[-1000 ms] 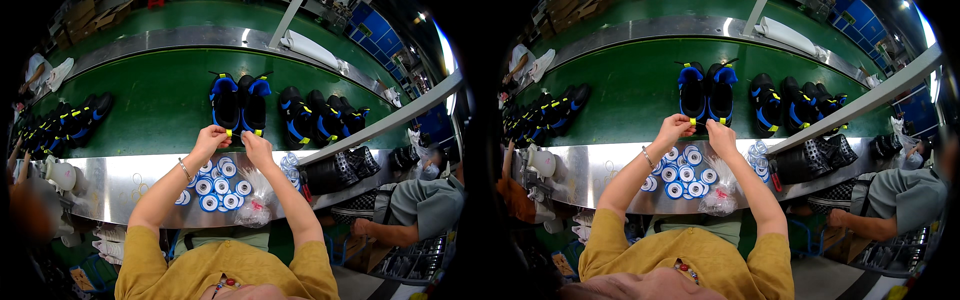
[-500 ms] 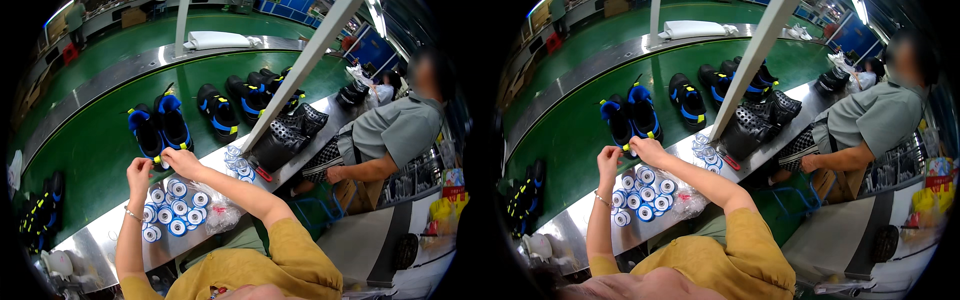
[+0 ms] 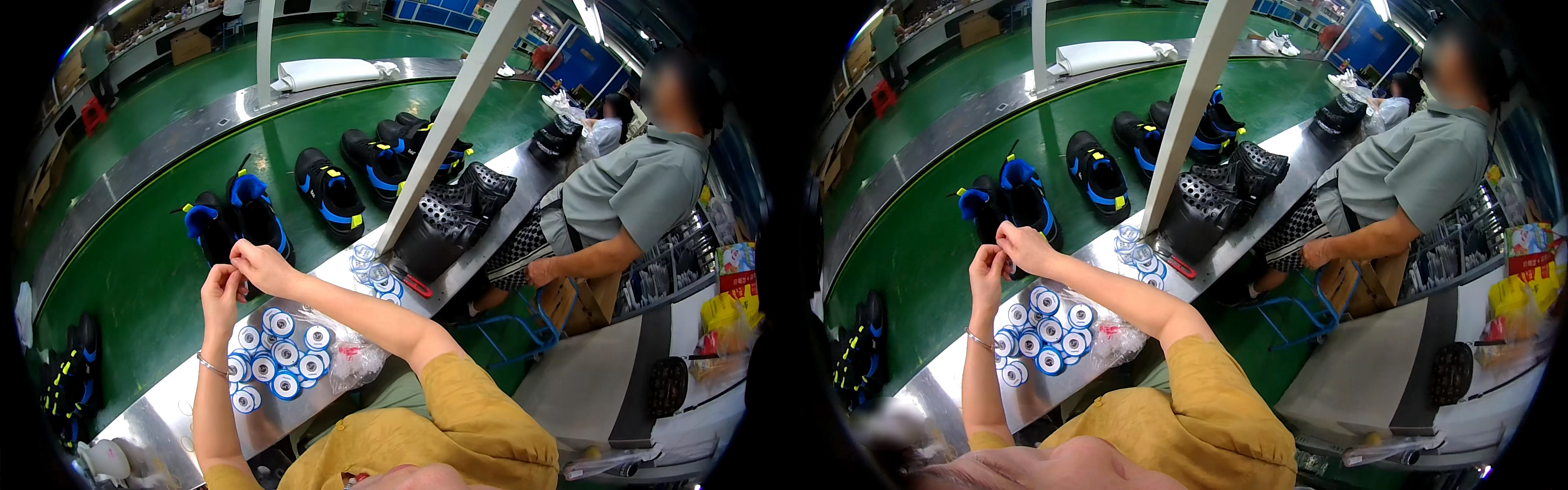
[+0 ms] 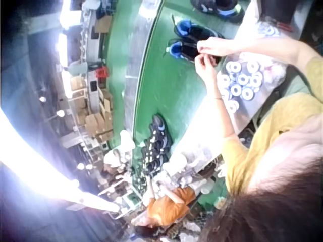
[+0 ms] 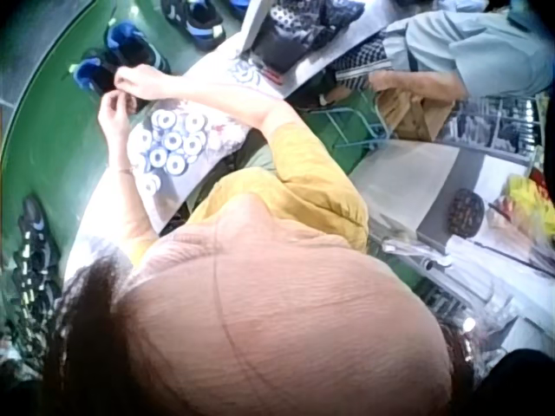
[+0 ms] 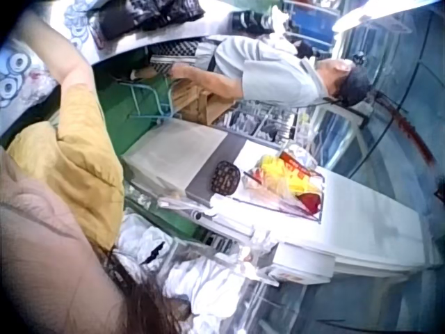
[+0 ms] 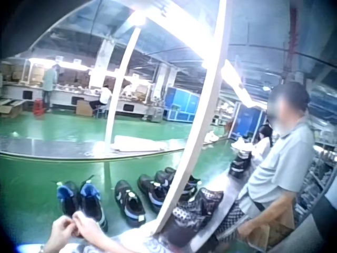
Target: The person attaches small circular tags to the tongues of black and blue sneakers on a factory assembly line. They pick up each tag, place it on the shoe, and move the finished pair down the line. The process is repeated for multiple pairs of shoes.
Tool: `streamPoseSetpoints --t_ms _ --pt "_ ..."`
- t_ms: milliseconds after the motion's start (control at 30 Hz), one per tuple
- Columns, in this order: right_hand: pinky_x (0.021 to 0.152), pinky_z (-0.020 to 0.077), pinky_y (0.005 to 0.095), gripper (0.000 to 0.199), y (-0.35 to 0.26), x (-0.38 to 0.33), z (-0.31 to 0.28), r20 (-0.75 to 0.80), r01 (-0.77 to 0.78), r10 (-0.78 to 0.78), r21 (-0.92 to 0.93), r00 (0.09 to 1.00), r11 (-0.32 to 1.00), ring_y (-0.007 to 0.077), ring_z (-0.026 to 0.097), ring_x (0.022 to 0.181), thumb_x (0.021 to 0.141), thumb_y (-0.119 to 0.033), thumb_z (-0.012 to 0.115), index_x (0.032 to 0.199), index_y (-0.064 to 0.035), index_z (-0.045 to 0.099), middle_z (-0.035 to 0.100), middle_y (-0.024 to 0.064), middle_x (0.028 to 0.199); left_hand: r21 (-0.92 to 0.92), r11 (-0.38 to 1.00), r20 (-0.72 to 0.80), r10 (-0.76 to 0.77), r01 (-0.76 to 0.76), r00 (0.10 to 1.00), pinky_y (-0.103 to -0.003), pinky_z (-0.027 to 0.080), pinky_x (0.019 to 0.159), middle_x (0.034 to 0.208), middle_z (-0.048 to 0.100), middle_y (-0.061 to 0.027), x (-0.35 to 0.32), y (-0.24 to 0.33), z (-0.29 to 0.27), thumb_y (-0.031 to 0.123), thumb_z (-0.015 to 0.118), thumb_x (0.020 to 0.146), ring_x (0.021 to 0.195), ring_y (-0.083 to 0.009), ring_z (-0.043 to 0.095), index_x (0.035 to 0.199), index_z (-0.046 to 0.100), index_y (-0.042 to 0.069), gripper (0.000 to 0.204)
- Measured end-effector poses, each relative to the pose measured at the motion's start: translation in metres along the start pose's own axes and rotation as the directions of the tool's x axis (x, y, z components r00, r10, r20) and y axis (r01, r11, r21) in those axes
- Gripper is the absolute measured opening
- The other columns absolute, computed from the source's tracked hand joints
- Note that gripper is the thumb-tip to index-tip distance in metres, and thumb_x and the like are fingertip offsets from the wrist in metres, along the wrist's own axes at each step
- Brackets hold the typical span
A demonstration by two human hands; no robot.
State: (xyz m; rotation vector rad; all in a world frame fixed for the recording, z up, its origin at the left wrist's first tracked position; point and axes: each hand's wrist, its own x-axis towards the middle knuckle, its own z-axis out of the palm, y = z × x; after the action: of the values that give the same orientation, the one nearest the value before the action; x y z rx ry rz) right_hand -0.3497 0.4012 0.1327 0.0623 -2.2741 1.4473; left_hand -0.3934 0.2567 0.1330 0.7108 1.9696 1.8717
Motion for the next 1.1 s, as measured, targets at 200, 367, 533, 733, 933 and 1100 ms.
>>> streamPoseSetpoints --t_ms 200,367,533,733,933,1100 --pt "0.064 0.0501 0.0311 0.010 0.006 0.003 -0.003 0.009 0.013 -0.014 0.171 1.000 0.985 0.0231 0.064 0.073 0.086 -0.007 0.062 0.086 0.0031 0.062 0.062 0.0127 0.081 -0.034 0.999 -0.027 -0.015 0.014 1.000 -0.017 0.043 0.051 0.076 0.063 -0.0028 -0.001 -0.002 -0.001 0.007 0.056 0.095 0.060 -0.0051 0.054 0.091 0.059 0.001 0.008" --pt "0.063 0.0482 0.0308 0.005 0.008 -0.002 0.011 -0.057 0.102 -0.092 0.195 0.994 0.976 0.0227 0.060 0.071 0.081 -0.003 0.065 0.084 0.0002 0.068 0.060 0.0108 0.079 0.011 0.999 -0.067 -0.053 0.054 0.996 -0.018 0.041 0.048 0.075 0.064 -0.0026 -0.014 -0.003 -0.005 0.006 0.059 0.092 0.061 -0.0053 0.056 0.086 0.061 0.002 0.007" --pt "0.071 0.0502 0.0228 0.012 0.004 -0.001 0.012 -0.012 -0.124 0.142 0.411 0.990 0.903 0.0090 0.061 0.079 0.085 -0.002 0.067 0.097 0.0000 0.066 0.066 0.0031 0.089 0.148 0.988 -0.195 -0.004 0.034 0.981 -0.025 0.047 0.066 0.081 0.064 -0.0049 -0.016 0.009 -0.013 0.006 0.063 0.088 0.072 -0.0108 0.058 0.093 0.067 -0.002 0.009" --pt "0.068 0.0491 0.0214 0.007 0.002 0.002 0.014 0.171 -0.269 0.212 0.467 0.962 0.843 0.0078 0.060 0.076 0.084 0.000 0.066 0.091 0.0014 0.066 0.066 0.0032 0.083 0.066 0.998 -0.096 0.014 -0.008 0.995 -0.024 0.043 0.073 0.087 0.053 -0.0025 -0.020 -0.001 -0.036 -0.001 0.056 0.090 0.081 -0.0120 0.052 0.109 0.069 0.003 0.024" --pt "0.071 0.0485 0.0218 0.010 0.000 0.006 0.014 0.182 -0.270 0.210 0.442 0.961 0.855 0.0086 0.061 0.078 0.084 0.000 0.066 0.094 0.0008 0.064 0.066 0.0037 0.086 0.004 1.000 -0.098 0.014 -0.014 0.995 -0.023 0.043 0.079 0.089 0.056 0.0007 -0.017 -0.002 -0.039 0.000 0.059 0.088 0.083 -0.0084 0.051 0.121 0.065 0.007 0.035" --pt "0.072 0.0481 0.0229 0.014 -0.003 0.008 0.016 0.134 -0.180 0.139 0.386 0.981 0.905 0.0102 0.063 0.081 0.084 0.000 0.066 0.096 0.0001 0.060 0.067 0.0050 0.087 -0.016 1.000 -0.094 -0.004 0.002 0.996 -0.022 0.045 0.076 0.084 0.058 0.0023 -0.016 0.000 -0.039 -0.001 0.060 0.086 0.078 -0.0062 0.051 0.128 0.059 0.007 0.043"
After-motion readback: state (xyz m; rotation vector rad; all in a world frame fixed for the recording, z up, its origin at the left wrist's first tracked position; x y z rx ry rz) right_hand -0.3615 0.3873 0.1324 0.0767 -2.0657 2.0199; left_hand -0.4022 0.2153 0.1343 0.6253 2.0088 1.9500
